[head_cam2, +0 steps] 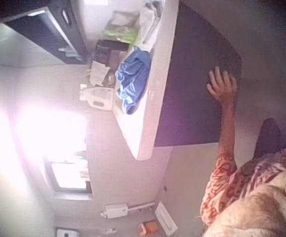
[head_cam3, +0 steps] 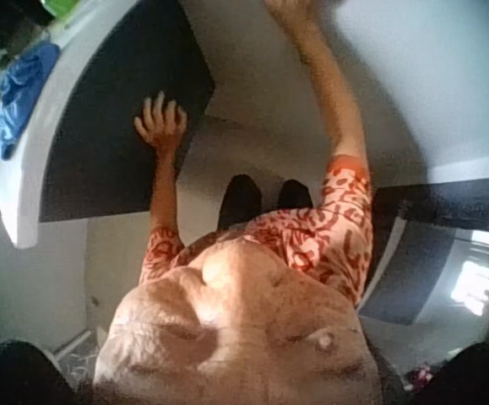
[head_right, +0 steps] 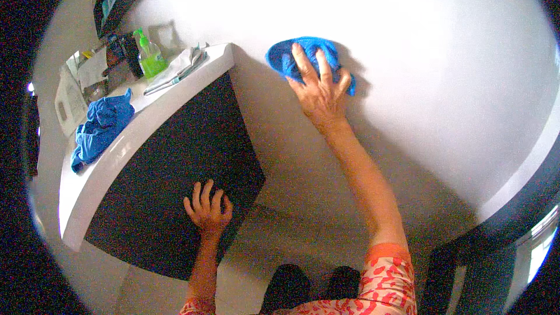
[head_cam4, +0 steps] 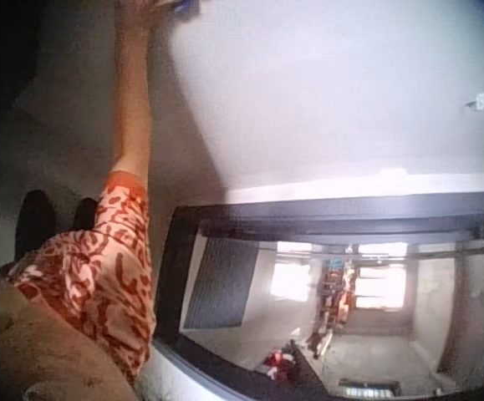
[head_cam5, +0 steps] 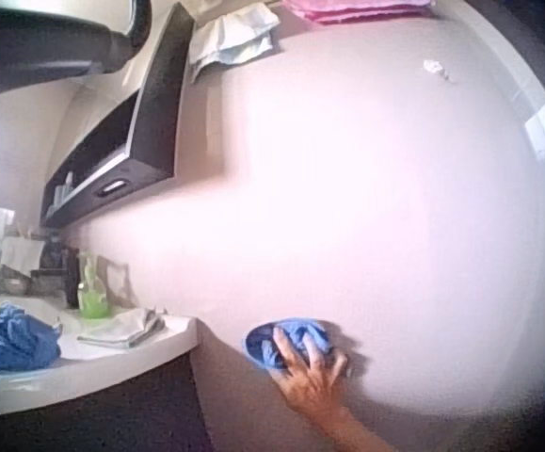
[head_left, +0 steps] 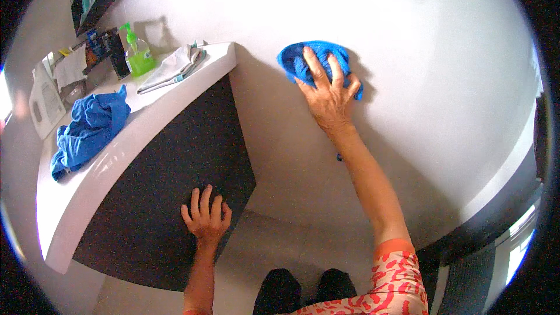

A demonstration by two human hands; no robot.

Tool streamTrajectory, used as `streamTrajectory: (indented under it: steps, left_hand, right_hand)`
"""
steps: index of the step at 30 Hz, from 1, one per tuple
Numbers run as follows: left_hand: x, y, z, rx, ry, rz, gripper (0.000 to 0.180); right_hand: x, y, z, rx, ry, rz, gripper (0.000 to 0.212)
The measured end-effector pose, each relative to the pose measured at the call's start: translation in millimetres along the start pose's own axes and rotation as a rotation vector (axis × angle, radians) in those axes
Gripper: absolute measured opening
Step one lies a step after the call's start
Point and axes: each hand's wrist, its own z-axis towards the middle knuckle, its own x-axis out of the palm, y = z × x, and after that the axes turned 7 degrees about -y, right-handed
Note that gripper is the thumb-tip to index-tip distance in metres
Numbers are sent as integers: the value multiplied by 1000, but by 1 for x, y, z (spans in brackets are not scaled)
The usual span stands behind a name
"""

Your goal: The person wipes the tiled walls of a bathroom using a blue cloth. They clean the wall above the sink, the wall near the door frame, and the wall around a wall-mounted dispenser and shower fixtures.

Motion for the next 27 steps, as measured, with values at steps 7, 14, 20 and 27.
streamTrajectory:
  steps: [7,14,20,27]
  left_hand:
    - [6,-4,-2,6,23,17,10]
    - [6,3,-7,31,15,19,11]
    - [5,2,-6,42,6,-12,4]
    - [3,3,-4,48,56,-14,9]
  right_hand:
    - [9,32,-65,-112,39,150,9]
    - [-16,42,-181,-286,556,368,36]
    - [-18,19,-202,-366,621,435,31]
    - [11,29,-32,-157,118,183,16]
